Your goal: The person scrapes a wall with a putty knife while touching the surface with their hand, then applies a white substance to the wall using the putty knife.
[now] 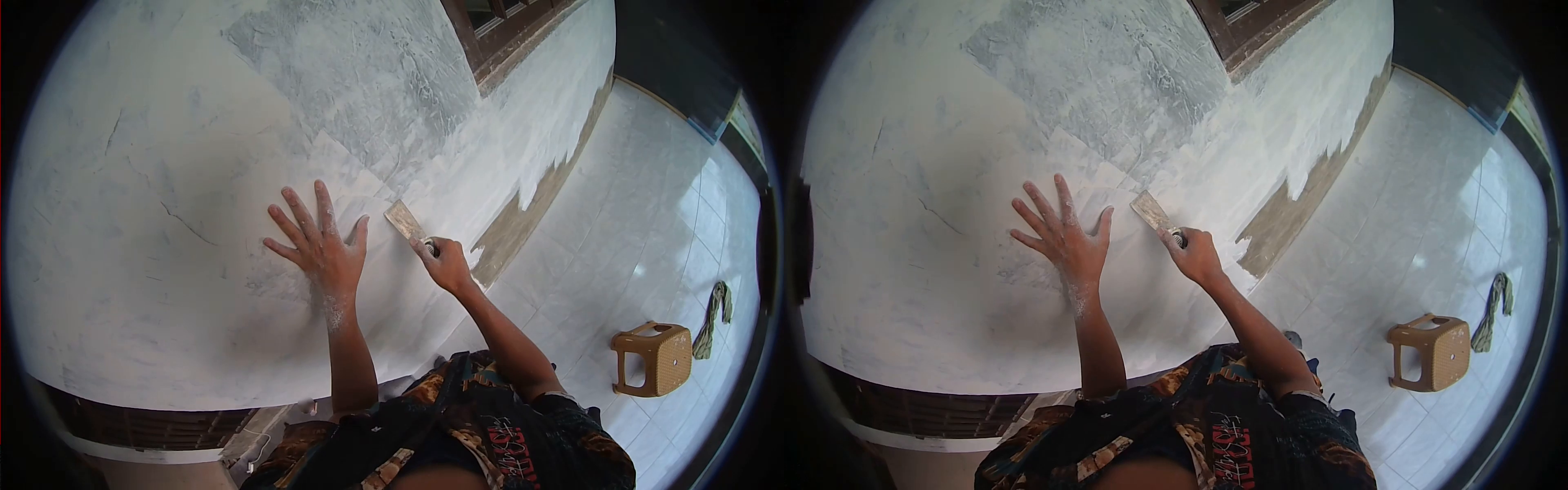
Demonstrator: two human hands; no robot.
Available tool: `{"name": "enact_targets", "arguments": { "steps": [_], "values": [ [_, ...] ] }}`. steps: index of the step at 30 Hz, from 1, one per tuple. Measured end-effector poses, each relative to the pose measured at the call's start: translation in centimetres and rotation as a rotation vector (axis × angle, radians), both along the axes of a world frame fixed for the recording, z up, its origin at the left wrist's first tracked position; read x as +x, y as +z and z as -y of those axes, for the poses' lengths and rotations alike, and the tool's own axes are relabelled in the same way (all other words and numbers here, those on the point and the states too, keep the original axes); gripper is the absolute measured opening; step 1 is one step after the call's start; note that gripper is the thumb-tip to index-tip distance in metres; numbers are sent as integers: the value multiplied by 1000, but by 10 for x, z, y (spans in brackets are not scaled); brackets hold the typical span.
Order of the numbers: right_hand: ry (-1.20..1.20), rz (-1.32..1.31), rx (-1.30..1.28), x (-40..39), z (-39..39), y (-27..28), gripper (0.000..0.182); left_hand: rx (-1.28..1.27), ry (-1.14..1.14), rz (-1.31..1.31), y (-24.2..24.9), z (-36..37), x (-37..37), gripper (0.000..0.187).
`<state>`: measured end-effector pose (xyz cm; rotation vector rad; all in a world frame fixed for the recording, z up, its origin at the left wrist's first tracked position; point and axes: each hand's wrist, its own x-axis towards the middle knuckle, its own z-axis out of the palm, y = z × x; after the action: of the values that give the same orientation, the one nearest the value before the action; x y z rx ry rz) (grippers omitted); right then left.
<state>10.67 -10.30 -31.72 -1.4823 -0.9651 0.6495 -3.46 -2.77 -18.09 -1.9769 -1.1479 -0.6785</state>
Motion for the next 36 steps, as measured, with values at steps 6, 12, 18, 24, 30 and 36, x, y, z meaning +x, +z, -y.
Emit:
{"name": "enact_targets", "arguments": {
  "steps": [6,12,18,24,30,36],
  "values": [
    [6,6,8,4,0,-1,58,-7,2,-2,1,1,0,103],
    [20,14,-68,4,5,2,60,0,10,4,2,2,3,102],
    [16,-40,-7,-2,-1,-1,61,3,-2,6,1,0,1,102],
    [2,29,38,3,1,-4,58,-10,-23,22,1,1,1,102],
    [8,22,-13,5,4,-3,58,-14,3,18,2,2,4,101],
    [19,18,-19,5,0,0,58,-18,-18,19,1,1,1,102]
  ]
}}
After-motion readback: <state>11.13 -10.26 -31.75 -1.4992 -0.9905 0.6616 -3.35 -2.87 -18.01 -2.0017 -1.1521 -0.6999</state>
